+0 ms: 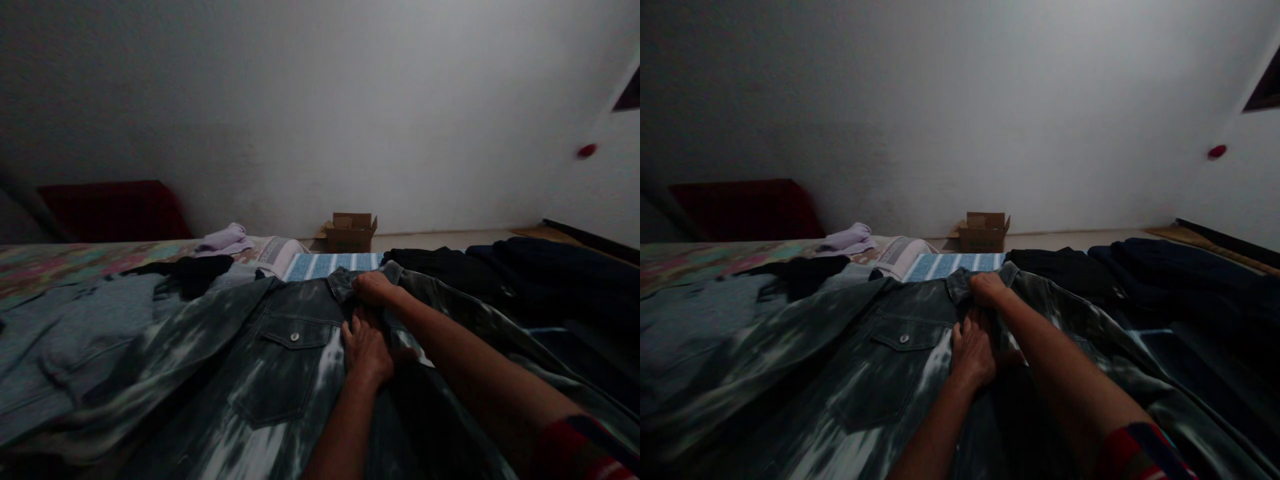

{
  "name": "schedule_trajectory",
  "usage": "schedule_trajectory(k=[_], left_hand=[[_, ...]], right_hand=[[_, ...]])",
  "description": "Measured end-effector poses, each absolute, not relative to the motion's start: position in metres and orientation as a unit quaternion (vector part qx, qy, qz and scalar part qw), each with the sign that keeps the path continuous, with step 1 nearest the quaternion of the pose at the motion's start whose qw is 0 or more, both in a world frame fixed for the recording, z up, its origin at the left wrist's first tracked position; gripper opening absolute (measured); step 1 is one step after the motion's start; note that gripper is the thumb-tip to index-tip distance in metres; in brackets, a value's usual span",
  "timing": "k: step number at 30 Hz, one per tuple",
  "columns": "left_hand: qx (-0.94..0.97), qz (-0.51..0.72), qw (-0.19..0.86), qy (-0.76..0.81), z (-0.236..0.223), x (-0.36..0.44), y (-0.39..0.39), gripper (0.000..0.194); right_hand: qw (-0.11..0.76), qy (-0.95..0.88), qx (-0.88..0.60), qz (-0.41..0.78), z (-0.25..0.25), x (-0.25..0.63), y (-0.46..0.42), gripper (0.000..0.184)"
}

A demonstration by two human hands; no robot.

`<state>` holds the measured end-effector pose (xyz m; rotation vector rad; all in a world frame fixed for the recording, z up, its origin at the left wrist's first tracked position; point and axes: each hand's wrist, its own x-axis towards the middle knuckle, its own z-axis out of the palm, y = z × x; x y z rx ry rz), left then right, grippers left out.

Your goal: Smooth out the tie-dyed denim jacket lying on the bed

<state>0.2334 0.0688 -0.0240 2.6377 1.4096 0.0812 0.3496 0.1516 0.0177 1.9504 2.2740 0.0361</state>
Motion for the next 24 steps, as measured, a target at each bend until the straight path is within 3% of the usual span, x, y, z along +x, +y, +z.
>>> schedule_trajectory(k=[15,24], left_hand=[[0.877,0.050,0.059,0.475,-0.030,0.234,0.069,0.090],[0.881,0.039,0.056,0.467,-0.026,0.233,0.069,0.088]], right_hand=[[0.063,0.800,0.596,0.029,0.016,0.345,0.141,0.025],[0.037,0.764,0.644,0.025,0.012,0.347,0.142,0.030]])
